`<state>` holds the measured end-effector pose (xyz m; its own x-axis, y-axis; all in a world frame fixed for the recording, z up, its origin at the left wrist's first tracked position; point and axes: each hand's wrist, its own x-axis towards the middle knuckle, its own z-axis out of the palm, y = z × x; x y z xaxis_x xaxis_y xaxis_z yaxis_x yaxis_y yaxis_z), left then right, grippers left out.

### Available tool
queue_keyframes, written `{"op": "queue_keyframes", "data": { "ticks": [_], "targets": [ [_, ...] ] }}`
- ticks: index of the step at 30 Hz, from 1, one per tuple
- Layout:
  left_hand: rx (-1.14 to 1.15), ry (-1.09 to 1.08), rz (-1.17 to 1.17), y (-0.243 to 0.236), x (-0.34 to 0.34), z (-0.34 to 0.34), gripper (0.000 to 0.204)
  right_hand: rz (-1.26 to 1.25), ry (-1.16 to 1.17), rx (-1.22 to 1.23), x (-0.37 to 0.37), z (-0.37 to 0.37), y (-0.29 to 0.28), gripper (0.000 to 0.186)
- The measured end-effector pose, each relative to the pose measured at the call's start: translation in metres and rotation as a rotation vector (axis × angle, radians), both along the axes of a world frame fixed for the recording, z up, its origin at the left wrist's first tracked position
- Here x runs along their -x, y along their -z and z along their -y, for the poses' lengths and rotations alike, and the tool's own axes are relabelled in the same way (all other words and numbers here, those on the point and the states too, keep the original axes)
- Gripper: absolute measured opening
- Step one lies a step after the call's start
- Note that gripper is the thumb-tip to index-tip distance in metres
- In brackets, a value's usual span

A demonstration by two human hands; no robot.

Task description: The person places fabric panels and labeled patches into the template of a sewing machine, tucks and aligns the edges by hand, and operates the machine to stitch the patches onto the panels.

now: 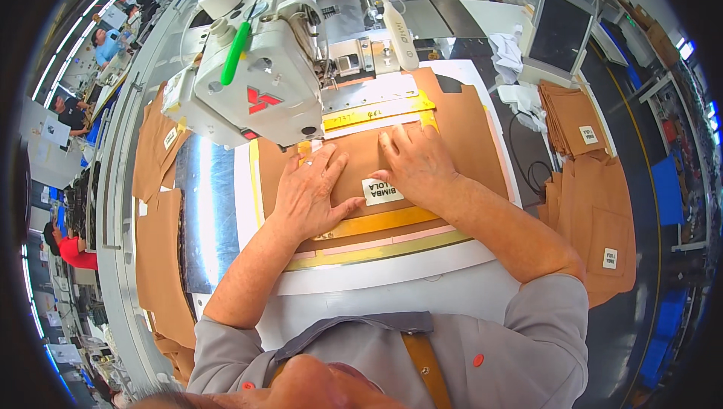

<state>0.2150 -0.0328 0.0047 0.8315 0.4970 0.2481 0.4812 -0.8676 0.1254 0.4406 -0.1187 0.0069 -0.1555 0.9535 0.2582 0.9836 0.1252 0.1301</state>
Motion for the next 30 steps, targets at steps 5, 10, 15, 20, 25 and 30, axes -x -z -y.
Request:
{"op": "queue_keyframes", "data": {
  "ticks": [5, 10, 15, 20, 25, 30],
  "targets": [
    [-0.040, 0.012, -0.014, -0.002, 0.002, -0.001, 0.079, -0.030, -0.044, 0.033, 0.012, -0.010, -0.008, 0.072],
    [-0.068, 0.006, -0.064, -0.003, 0.005, 0.001, 0.084, -0.003, -0.029, 0.073, 0.020, -0.009, -0.010, 0.072],
    [-0.052, -0.004, -0.095, 0.000, 0.004, -0.002, 0.084, -0.030, -0.034, 0.097, 0.018, -0.012, -0.001, 0.073],
    [-0.061, 0.011, -0.087, -0.009, 0.005, -0.004, 0.079, -0.063, -0.109, -0.050, 0.017, -0.014, -0.009, 0.077],
    [-0.110, 0.015, -0.039, -0.001, 0.012, -0.010, 0.074, -0.072, -0.113, 0.013, 0.022, -0.018, -0.011, 0.076],
    [-0.047, 0.064, -0.028, -0.006, 0.023, -0.008, 0.074, -0.012, -0.086, 0.028, 0.029, -0.017, -0.010, 0.072]
  ]
}}
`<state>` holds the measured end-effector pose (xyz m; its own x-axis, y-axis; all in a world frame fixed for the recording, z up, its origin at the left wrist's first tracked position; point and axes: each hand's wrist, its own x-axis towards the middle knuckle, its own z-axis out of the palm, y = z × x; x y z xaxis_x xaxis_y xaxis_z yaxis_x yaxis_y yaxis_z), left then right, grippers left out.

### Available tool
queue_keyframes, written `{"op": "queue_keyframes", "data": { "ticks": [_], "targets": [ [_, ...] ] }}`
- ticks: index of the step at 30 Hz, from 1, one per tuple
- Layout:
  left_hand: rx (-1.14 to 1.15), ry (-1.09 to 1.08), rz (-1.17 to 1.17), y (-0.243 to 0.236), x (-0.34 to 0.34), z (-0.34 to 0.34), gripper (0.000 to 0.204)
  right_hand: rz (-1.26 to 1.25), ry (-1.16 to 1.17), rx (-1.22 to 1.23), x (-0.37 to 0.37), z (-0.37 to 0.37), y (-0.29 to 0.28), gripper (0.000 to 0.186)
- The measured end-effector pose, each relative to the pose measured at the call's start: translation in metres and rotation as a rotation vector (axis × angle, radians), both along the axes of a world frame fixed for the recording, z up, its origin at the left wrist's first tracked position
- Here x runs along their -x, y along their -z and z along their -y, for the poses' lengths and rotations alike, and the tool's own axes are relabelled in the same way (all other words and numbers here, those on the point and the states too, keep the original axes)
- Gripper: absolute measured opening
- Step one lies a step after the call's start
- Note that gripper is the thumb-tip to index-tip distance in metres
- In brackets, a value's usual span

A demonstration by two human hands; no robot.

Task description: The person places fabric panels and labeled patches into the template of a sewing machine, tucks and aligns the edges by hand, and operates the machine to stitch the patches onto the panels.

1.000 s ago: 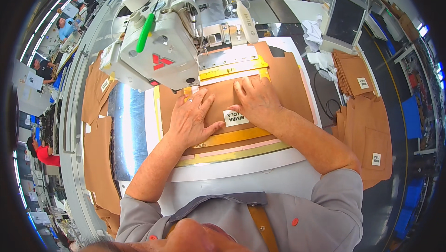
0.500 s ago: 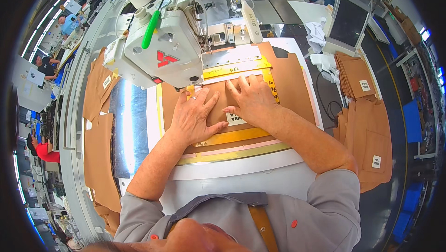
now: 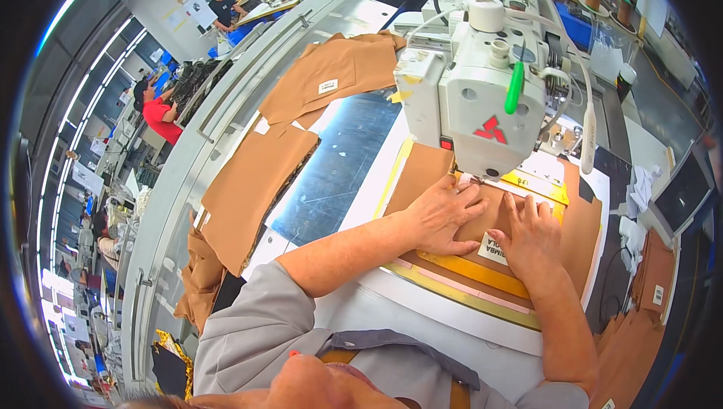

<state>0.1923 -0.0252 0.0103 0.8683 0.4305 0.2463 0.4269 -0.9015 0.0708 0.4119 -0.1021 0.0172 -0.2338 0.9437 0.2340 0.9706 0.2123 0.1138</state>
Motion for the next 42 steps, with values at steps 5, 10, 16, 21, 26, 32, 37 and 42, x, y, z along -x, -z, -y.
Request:
{"op": "queue_keyframes", "data": {
  "ticks": [5, 10, 16, 21, 26, 32, 37, 42],
  "targets": [
    [-0.038, -0.033, -0.002, 0.007, 0.016, -0.006, 0.075, -0.069, -0.046, -0.012, 0.009, -0.006, -0.001, 0.070],
    [-0.061, -0.032, -0.006, 0.005, 0.024, -0.010, 0.075, -0.125, -0.069, -0.019, 0.014, -0.009, -0.001, 0.068],
    [-0.074, -0.078, -0.062, -0.002, 0.031, -0.010, 0.074, -0.166, -0.076, -0.013, 0.013, -0.013, 0.001, 0.064],
    [0.031, -0.139, -0.076, -0.007, 0.038, -0.011, 0.070, -0.189, -0.107, -0.048, 0.012, -0.013, 0.001, 0.061],
    [0.026, -0.198, -0.119, -0.014, 0.048, -0.012, 0.075, -0.178, -0.059, 0.012, 0.012, -0.016, 0.002, 0.057],
    [-0.007, -0.223, -0.166, -0.013, 0.057, -0.016, 0.075, -0.161, -0.070, -0.012, 0.005, -0.014, 0.007, 0.061],
    [-0.041, -0.279, -0.228, -0.009, 0.068, -0.019, 0.076, -0.158, -0.097, 0.031, 0.008, -0.013, 0.006, 0.058],
    [-0.047, -0.302, -0.265, -0.010, 0.075, -0.021, 0.079, -0.154, -0.122, 0.061, 0.009, -0.015, 0.007, 0.058]
  ]
}}
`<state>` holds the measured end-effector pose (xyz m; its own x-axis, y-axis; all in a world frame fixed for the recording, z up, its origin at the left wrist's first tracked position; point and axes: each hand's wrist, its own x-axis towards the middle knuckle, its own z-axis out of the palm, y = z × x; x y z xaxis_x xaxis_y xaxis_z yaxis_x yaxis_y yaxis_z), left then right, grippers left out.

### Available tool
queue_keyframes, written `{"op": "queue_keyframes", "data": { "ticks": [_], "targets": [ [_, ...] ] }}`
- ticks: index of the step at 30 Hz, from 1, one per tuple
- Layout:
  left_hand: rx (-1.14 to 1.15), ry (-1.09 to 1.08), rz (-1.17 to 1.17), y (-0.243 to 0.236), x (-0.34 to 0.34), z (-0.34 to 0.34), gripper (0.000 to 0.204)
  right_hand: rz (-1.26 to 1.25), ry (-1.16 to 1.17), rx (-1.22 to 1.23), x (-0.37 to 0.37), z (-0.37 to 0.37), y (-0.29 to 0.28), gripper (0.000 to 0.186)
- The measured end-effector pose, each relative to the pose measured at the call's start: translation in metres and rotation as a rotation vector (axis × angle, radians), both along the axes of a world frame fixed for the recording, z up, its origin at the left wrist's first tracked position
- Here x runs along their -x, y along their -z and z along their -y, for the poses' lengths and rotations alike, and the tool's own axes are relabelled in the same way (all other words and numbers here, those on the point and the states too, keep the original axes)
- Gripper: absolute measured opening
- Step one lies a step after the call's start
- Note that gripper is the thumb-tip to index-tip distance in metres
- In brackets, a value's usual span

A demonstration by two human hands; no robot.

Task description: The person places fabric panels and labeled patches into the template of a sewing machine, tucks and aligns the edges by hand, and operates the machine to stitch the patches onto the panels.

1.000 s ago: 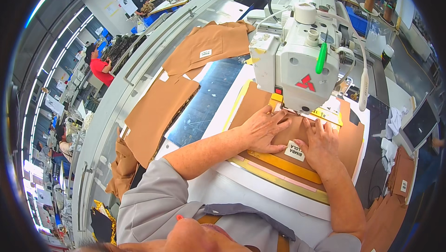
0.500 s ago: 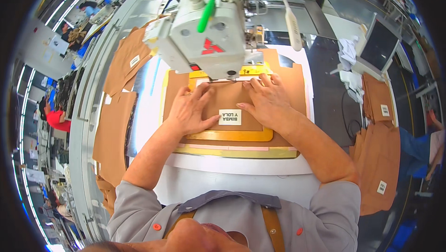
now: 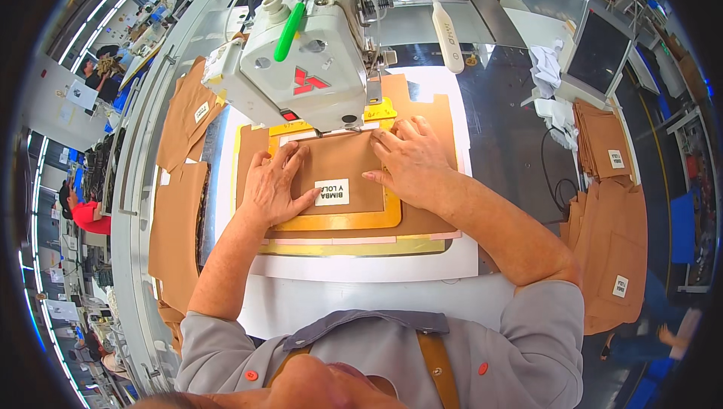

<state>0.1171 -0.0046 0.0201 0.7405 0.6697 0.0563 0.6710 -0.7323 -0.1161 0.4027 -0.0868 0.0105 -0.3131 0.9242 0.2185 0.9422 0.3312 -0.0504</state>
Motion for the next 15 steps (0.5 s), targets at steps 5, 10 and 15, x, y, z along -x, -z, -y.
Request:
{"op": "queue_keyframes", "data": {
  "ticks": [5, 10, 15],
  "targets": [
    [-0.048, -0.016, 0.009, 0.000, 0.006, -0.004, 0.083, -0.049, -0.035, -0.103, 0.005, -0.004, 0.009, 0.056],
    [-0.046, -0.093, -0.077, -0.008, -0.005, 0.001, 0.086, -0.109, -0.014, -0.048, 0.014, -0.005, 0.010, 0.055],
    [-0.081, -0.095, -0.142, -0.017, -0.026, 0.007, 0.076, -0.098, -0.024, -0.041, 0.016, -0.002, 0.010, 0.056]
  ]
}}
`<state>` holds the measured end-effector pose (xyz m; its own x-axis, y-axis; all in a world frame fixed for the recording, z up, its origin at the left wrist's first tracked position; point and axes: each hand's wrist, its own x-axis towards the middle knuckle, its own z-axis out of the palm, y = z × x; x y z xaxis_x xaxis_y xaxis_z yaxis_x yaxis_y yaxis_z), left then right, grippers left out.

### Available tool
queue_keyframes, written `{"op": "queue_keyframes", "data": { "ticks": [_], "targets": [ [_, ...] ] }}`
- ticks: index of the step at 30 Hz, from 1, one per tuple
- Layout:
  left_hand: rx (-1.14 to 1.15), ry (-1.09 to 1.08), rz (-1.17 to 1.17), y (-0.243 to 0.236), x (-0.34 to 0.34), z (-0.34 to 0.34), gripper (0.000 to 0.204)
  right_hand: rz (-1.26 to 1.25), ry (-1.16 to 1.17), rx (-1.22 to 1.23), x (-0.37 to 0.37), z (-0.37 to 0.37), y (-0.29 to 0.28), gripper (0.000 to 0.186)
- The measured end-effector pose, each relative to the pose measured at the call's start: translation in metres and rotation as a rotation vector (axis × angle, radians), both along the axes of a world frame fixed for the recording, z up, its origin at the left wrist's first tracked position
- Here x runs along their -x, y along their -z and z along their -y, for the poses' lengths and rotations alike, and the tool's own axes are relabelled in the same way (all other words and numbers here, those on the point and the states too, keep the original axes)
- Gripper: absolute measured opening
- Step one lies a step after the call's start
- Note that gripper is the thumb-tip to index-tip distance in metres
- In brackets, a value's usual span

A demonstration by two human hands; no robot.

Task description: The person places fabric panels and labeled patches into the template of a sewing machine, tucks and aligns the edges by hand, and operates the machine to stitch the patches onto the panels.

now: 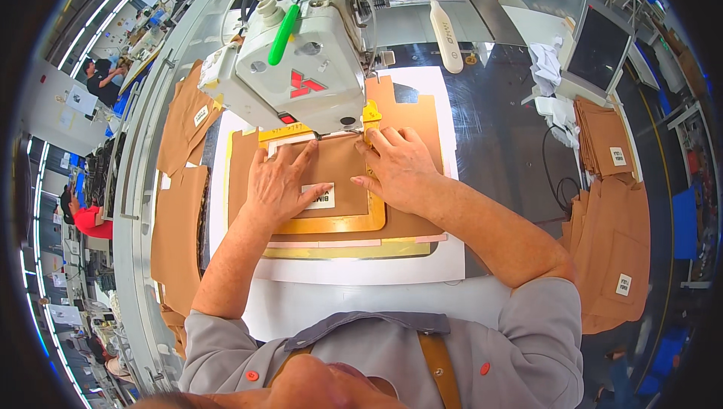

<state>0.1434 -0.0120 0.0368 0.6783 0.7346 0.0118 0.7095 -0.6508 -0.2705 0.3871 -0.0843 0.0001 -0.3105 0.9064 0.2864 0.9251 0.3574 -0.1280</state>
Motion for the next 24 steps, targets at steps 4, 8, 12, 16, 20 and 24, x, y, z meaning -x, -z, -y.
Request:
{"op": "queue_keyframes", "data": {
  "ticks": [4, 8, 12, 16, 20, 24],
  "targets": [
    [0.109, 0.235, 0.320, 0.019, -0.022, -0.004, 0.054, -0.036, -0.024, 0.024, 0.000, 0.004, -0.001, 0.059],
    [0.181, 0.445, 0.528, 0.040, -0.035, -0.016, 0.051, -0.077, -0.042, -0.004, -0.006, 0.006, 0.006, 0.056],
    [0.252, 0.456, 0.587, 0.040, -0.031, -0.018, 0.052, -0.135, -0.110, -0.061, -0.017, 0.009, -0.003, 0.049],
    [0.301, 0.441, 0.568, 0.042, -0.036, -0.026, 0.056, -0.221, -0.200, -0.009, -0.025, 0.006, -0.009, 0.036],
    [0.308, 0.395, 0.521, 0.046, -0.034, -0.023, 0.060, -0.246, -0.386, 0.055, -0.016, 0.013, -0.012, 0.021],
    [0.311, 0.402, 0.507, 0.043, -0.031, -0.019, 0.069, -0.286, -0.506, 0.087, -0.005, 0.021, -0.011, 0.012]
  ]
}}
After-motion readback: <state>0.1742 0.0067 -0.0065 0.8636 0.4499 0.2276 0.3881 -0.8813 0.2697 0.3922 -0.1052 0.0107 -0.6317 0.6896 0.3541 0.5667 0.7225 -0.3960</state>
